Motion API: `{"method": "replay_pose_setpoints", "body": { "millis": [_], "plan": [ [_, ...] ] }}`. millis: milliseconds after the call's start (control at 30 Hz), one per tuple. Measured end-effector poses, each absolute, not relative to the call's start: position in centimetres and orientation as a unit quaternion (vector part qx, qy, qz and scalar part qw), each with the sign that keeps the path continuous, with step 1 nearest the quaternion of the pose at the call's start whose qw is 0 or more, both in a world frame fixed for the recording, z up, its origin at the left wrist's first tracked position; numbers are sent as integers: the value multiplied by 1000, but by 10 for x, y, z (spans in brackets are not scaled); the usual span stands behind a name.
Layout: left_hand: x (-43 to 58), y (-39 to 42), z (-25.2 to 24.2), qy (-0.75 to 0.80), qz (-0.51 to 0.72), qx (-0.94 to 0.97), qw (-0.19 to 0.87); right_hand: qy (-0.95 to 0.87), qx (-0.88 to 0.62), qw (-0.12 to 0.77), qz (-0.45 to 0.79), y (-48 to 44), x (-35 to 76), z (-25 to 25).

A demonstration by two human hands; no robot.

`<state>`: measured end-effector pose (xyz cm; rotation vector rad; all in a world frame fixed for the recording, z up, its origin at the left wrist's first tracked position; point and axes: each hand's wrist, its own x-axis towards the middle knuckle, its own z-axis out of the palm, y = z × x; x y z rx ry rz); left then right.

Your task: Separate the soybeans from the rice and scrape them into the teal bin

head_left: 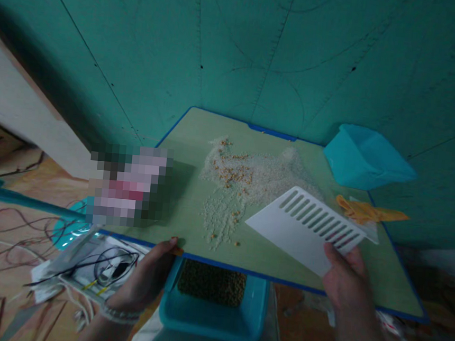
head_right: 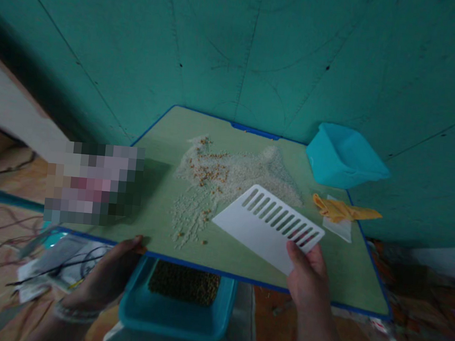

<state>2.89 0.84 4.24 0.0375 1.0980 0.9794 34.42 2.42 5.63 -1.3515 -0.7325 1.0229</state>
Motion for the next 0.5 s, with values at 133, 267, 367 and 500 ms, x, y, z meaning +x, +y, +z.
{"method": "replay_pose_setpoints", "body": {
  "millis": [133,267,367,500],
  "plan": [
    [25,9,35,498,438,36,748,-336,-594,575,451,23,342,53],
    [25,10,31,496,434,36,751,-331,-594,561,472,23,341,51],
    [26,9,32,490,447,37,748,-323,-588,562,484,22,340,54],
    [26,8,35,493,438,39,751,-333,-592,547,489,19,338,58]
  ]
}}
